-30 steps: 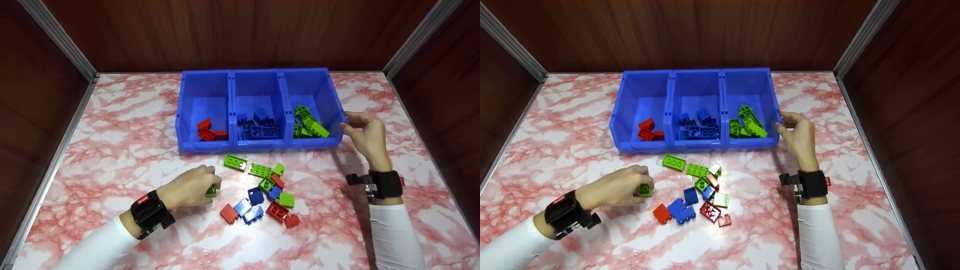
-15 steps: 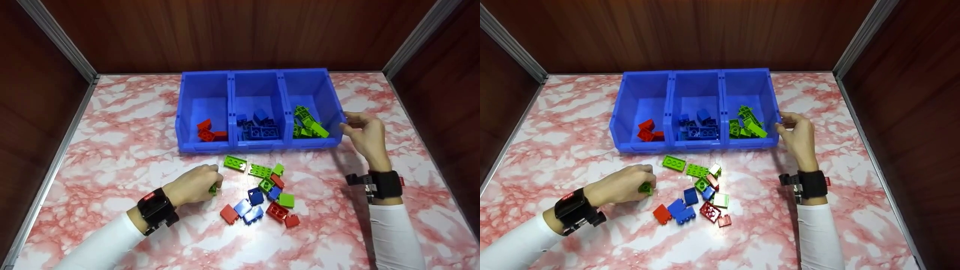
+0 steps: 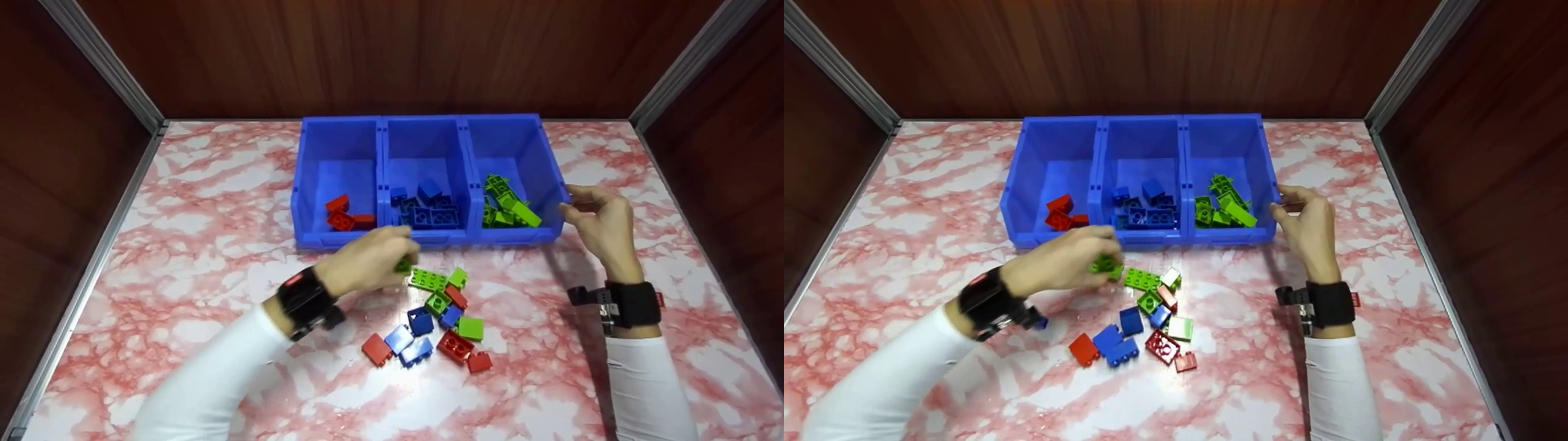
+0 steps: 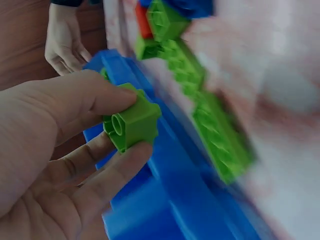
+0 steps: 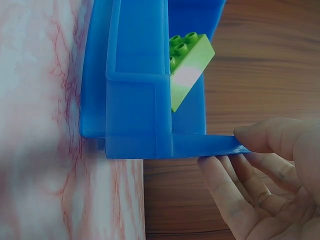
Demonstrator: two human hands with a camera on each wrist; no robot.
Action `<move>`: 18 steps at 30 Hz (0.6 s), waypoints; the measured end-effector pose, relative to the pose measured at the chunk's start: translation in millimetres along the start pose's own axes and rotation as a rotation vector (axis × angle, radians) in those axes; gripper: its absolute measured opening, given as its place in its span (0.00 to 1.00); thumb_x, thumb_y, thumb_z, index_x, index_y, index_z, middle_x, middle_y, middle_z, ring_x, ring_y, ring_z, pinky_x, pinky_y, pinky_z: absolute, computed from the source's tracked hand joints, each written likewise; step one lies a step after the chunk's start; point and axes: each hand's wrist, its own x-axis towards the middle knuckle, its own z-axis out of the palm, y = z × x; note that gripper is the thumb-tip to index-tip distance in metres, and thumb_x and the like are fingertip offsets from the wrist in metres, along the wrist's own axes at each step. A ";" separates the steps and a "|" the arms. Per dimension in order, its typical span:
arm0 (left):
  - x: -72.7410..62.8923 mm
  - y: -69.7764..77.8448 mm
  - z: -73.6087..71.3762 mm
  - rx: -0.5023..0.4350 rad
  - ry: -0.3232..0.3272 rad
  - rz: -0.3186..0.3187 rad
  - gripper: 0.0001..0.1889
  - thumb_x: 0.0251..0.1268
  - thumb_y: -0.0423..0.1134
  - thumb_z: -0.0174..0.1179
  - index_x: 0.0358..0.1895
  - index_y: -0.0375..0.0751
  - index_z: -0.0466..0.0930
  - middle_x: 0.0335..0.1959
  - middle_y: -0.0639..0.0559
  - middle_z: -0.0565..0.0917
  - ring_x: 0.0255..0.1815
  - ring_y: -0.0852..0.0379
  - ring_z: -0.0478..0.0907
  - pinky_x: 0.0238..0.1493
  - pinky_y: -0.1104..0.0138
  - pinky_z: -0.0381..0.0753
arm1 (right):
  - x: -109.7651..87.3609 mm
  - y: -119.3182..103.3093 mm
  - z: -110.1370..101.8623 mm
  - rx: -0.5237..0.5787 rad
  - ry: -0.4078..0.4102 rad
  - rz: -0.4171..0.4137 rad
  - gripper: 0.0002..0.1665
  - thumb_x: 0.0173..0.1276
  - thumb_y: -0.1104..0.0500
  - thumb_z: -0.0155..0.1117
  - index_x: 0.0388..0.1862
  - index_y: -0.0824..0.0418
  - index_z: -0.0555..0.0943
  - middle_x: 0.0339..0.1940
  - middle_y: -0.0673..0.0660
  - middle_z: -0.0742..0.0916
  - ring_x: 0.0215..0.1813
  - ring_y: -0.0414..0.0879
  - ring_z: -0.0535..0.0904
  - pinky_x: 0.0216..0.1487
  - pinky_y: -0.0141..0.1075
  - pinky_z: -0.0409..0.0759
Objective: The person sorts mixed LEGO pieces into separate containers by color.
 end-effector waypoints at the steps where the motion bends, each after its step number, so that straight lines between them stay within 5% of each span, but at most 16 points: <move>1: 6.5 3.8 0.2 -0.004 0.000 0.014 0.13 0.65 0.33 0.71 0.52 0.37 0.87 0.46 0.46 0.84 0.44 0.54 0.82 0.50 0.68 0.88 | -0.1 0.2 0.0 0.001 0.000 0.000 0.20 0.66 0.63 0.74 0.57 0.65 0.88 0.31 0.30 0.83 0.35 0.24 0.81 0.37 0.14 0.79; 12: 71.3 39.7 2.5 0.079 -0.005 0.080 0.14 0.67 0.36 0.70 0.54 0.40 0.87 0.51 0.48 0.84 0.49 0.54 0.82 0.53 0.70 0.86 | -1.7 -1.3 -1.5 0.007 -0.006 -0.008 0.20 0.66 0.63 0.74 0.56 0.66 0.89 0.28 0.24 0.82 0.34 0.22 0.80 0.36 0.14 0.78; 18: 108.8 52.8 0.6 0.151 0.053 0.123 0.13 0.69 0.35 0.68 0.55 0.40 0.87 0.53 0.49 0.85 0.51 0.55 0.82 0.57 0.71 0.85 | -2.2 -3.3 -1.3 0.010 -0.008 -0.016 0.20 0.66 0.62 0.73 0.57 0.67 0.88 0.30 0.27 0.83 0.35 0.23 0.81 0.36 0.15 0.79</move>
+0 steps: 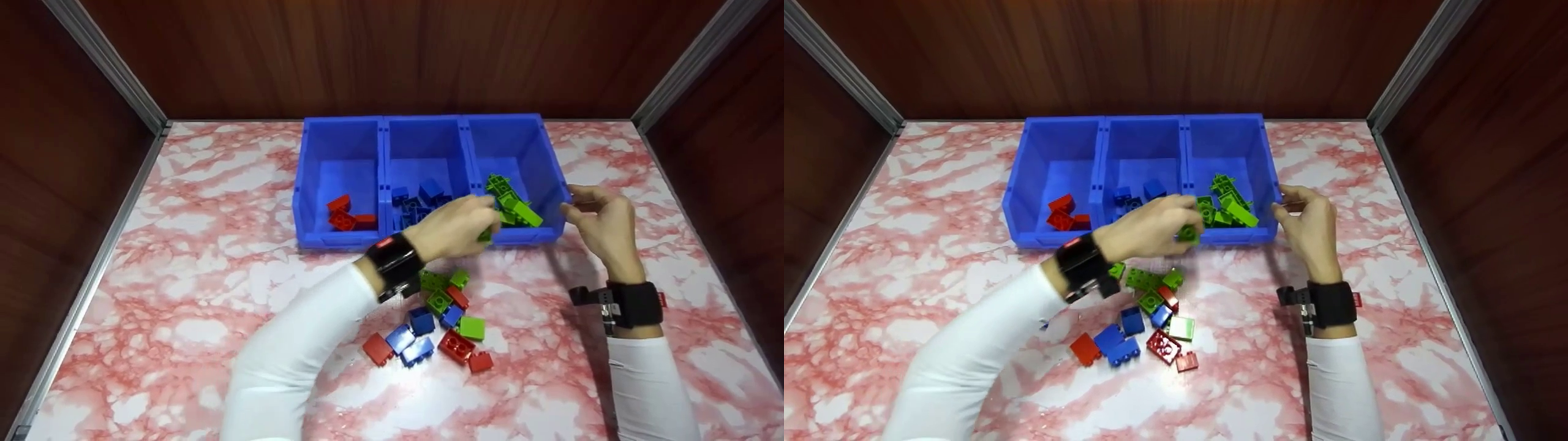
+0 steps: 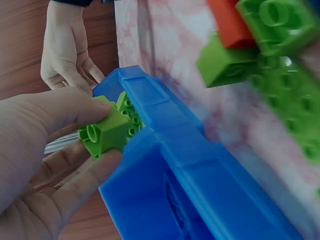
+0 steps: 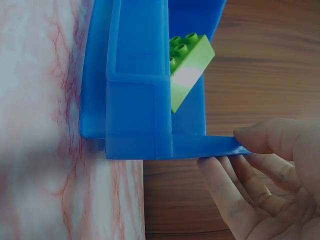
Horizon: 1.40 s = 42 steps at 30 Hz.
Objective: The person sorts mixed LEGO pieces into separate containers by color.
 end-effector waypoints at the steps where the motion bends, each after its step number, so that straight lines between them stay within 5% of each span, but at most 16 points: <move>1: 6.0 2.0 0.0 0.008 0.009 0.007 0.13 0.69 0.35 0.68 0.55 0.40 0.87 0.54 0.49 0.85 0.51 0.55 0.82 0.56 0.72 0.85 | 0.1 0.1 0.2 0.001 -0.002 -0.002 0.20 0.66 0.62 0.73 0.57 0.67 0.88 0.30 0.27 0.83 0.35 0.23 0.81 0.37 0.15 0.79; 12: 54.1 12.6 14.2 0.334 0.015 -0.037 0.12 0.78 0.34 0.58 0.56 0.44 0.87 0.64 0.46 0.85 0.55 0.52 0.85 0.57 0.68 0.89 | 1.9 2.0 0.7 -0.028 -0.006 0.006 0.20 0.66 0.62 0.74 0.57 0.65 0.88 0.30 0.27 0.82 0.35 0.22 0.80 0.37 0.15 0.78; 24: 61.4 7.5 24.6 0.455 0.027 0.013 0.14 0.71 0.24 0.56 0.48 0.46 0.86 0.54 0.50 0.88 0.54 0.53 0.85 0.54 0.66 0.89 | 2.2 0.2 3.6 -0.006 0.001 -0.004 0.20 0.65 0.64 0.74 0.56 0.65 0.89 0.32 0.35 0.85 0.35 0.23 0.81 0.38 0.15 0.79; 33: 37.5 0.9 9.9 0.278 0.082 0.062 0.16 0.78 0.35 0.58 0.62 0.47 0.85 0.60 0.49 0.86 0.59 0.53 0.81 0.63 0.67 0.85 | 0.3 -0.5 0.1 -0.014 -0.005 0.001 0.20 0.66 0.63 0.73 0.57 0.66 0.88 0.32 0.31 0.84 0.36 0.24 0.81 0.38 0.15 0.79; 39: 2.0 -7.7 -3.0 0.232 0.128 0.154 0.14 0.75 0.34 0.60 0.59 0.42 0.85 0.56 0.46 0.87 0.56 0.51 0.83 0.57 0.68 0.87 | -1.0 -0.7 -1.1 -0.008 -0.007 0.011 0.21 0.67 0.62 0.73 0.57 0.66 0.88 0.32 0.31 0.85 0.36 0.24 0.81 0.38 0.16 0.79; 42: -20.2 -16.4 -8.9 0.201 0.117 0.149 0.13 0.74 0.34 0.62 0.57 0.40 0.84 0.54 0.45 0.87 0.53 0.50 0.84 0.54 0.67 0.88 | -0.4 -0.4 -0.7 -0.007 -0.006 0.013 0.20 0.67 0.62 0.73 0.57 0.66 0.88 0.31 0.29 0.84 0.36 0.24 0.81 0.38 0.16 0.79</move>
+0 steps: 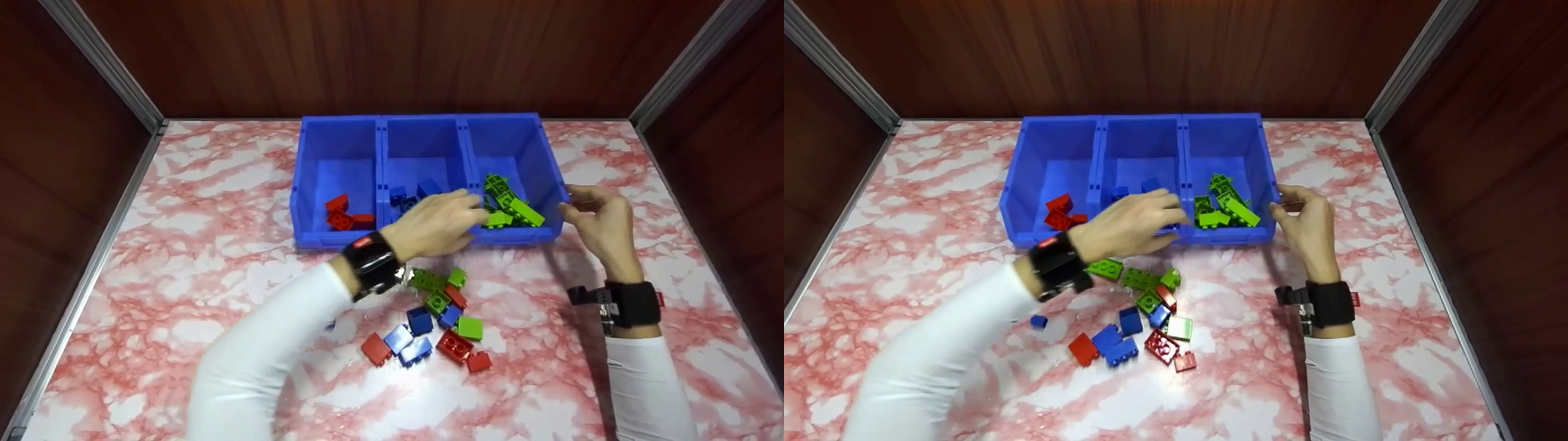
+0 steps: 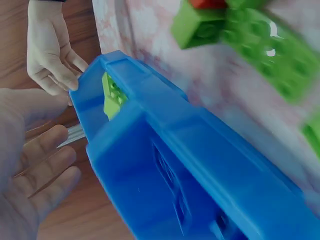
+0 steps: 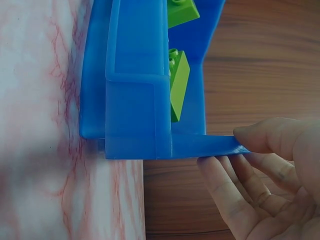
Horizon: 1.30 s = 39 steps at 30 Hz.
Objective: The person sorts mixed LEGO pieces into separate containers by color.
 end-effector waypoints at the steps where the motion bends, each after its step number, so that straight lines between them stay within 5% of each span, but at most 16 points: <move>1: -7.8 -2.8 -2.0 -0.008 -0.009 -0.012 0.13 0.73 0.35 0.63 0.57 0.39 0.84 0.54 0.44 0.87 0.53 0.50 0.84 0.54 0.66 0.88 | 0.2 -0.1 0.2 0.001 -0.001 0.000 0.20 0.67 0.62 0.73 0.57 0.66 0.88 0.31 0.29 0.83 0.36 0.24 0.81 0.38 0.16 0.79; 10: -75.0 -23.7 -1.0 -0.063 -0.152 -0.161 0.18 0.68 0.39 0.69 0.58 0.37 0.82 0.52 0.43 0.86 0.49 0.47 0.84 0.50 0.60 0.90 | 1.0 3.2 0.4 0.016 0.006 0.008 0.21 0.66 0.63 0.74 0.57 0.66 0.88 0.29 0.27 0.83 0.35 0.24 0.81 0.37 0.15 0.79; 16: -99.4 -28.0 17.0 -0.128 -0.216 -0.234 0.21 0.64 0.37 0.72 0.59 0.37 0.83 0.51 0.43 0.85 0.47 0.48 0.83 0.47 0.59 0.89 | 2.3 5.7 0.5 0.003 0.008 0.018 0.21 0.66 0.63 0.73 0.58 0.65 0.88 0.29 0.26 0.82 0.35 0.24 0.81 0.37 0.15 0.79; 21: -104.0 -29.2 32.4 -0.105 -0.266 -0.250 0.23 0.63 0.37 0.73 0.61 0.37 0.82 0.56 0.41 0.85 0.50 0.45 0.84 0.54 0.56 0.90 | 3.4 6.7 2.5 -0.010 0.002 0.025 0.20 0.67 0.63 0.73 0.58 0.65 0.88 0.29 0.25 0.81 0.34 0.24 0.80 0.36 0.15 0.78; 26: -104.6 -29.6 41.8 -0.053 -0.278 -0.237 0.22 0.62 0.39 0.75 0.58 0.37 0.84 0.52 0.41 0.87 0.46 0.46 0.86 0.51 0.56 0.91 | 2.9 2.9 3.4 -0.012 0.002 0.016 0.20 0.66 0.63 0.74 0.57 0.65 0.88 0.30 0.27 0.82 0.34 0.24 0.80 0.36 0.16 0.78; 33: -102.8 -28.6 47.0 0.001 -0.270 -0.213 0.18 0.65 0.39 0.73 0.55 0.37 0.85 0.54 0.40 0.86 0.47 0.44 0.85 0.53 0.56 0.90 | 2.0 0.5 1.7 0.006 0.003 0.007 0.20 0.66 0.63 0.73 0.57 0.67 0.88 0.30 0.28 0.83 0.35 0.25 0.81 0.37 0.16 0.80; 39: -98.2 -25.9 45.7 -0.042 -0.286 -0.234 0.23 0.60 0.42 0.78 0.55 0.36 0.83 0.53 0.40 0.87 0.48 0.44 0.86 0.55 0.55 0.90 | 1.4 2.0 0.2 0.015 0.012 -0.004 0.20 0.66 0.63 0.73 0.57 0.65 0.88 0.28 0.26 0.83 0.34 0.24 0.81 0.36 0.16 0.79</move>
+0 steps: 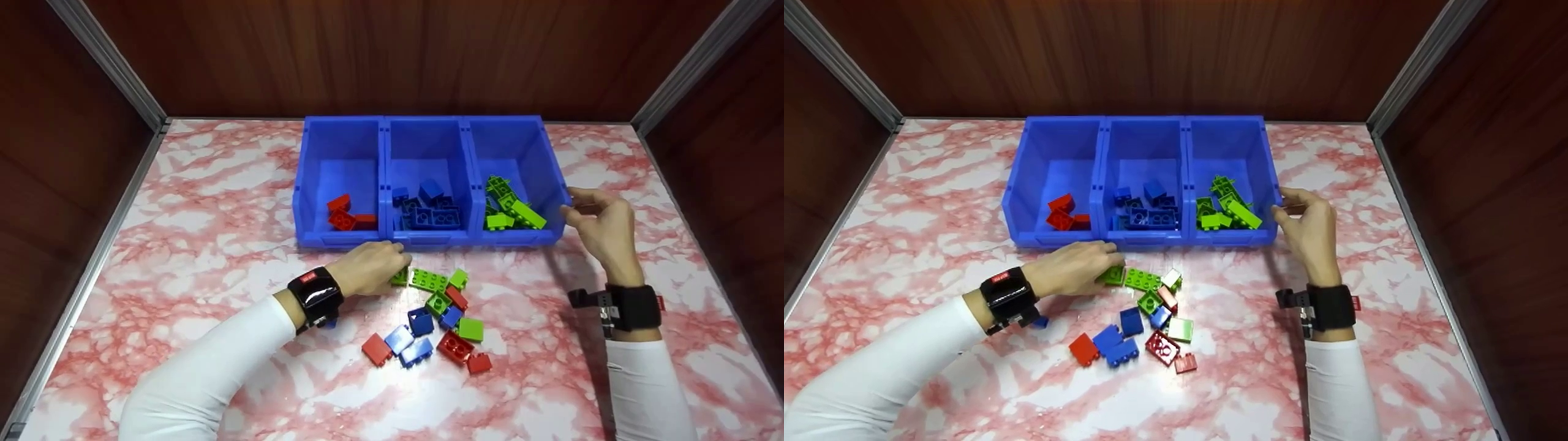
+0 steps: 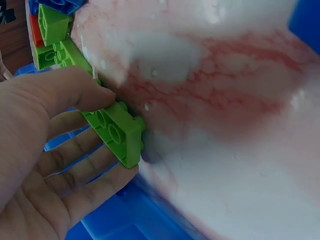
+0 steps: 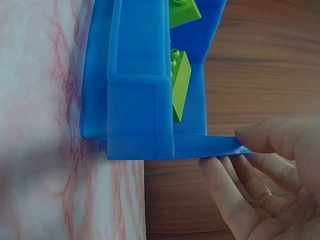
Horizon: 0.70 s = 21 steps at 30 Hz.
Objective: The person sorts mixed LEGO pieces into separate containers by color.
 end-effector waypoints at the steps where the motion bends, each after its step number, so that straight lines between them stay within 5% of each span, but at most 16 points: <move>1: 0.6 0.8 -1.1 -0.006 -0.001 0.000 0.23 0.59 0.41 0.78 0.55 0.36 0.83 0.52 0.41 0.87 0.47 0.45 0.86 0.55 0.55 0.90 | -0.3 0.3 -0.2 -0.001 0.001 -0.001 0.20 0.66 0.62 0.73 0.57 0.65 0.89 0.28 0.25 0.83 0.34 0.24 0.81 0.36 0.16 0.79; 12: 11.4 23.2 -28.7 -0.113 0.079 0.084 0.19 0.62 0.37 0.74 0.54 0.40 0.79 0.48 0.47 0.84 0.47 0.50 0.83 0.51 0.61 0.88 | -0.6 -0.5 -0.3 -0.014 -0.011 0.014 0.20 0.66 0.62 0.73 0.57 0.66 0.88 0.28 0.25 0.82 0.35 0.26 0.81 0.38 0.18 0.78; 21: 45.8 48.1 -58.3 -0.151 0.161 0.187 0.23 0.70 0.40 0.68 0.65 0.39 0.78 0.55 0.45 0.84 0.53 0.51 0.83 0.58 0.65 0.87 | 0.7 0.9 0.9 -0.029 -0.011 0.022 0.20 0.66 0.63 0.73 0.57 0.65 0.88 0.29 0.25 0.81 0.35 0.24 0.80 0.37 0.17 0.78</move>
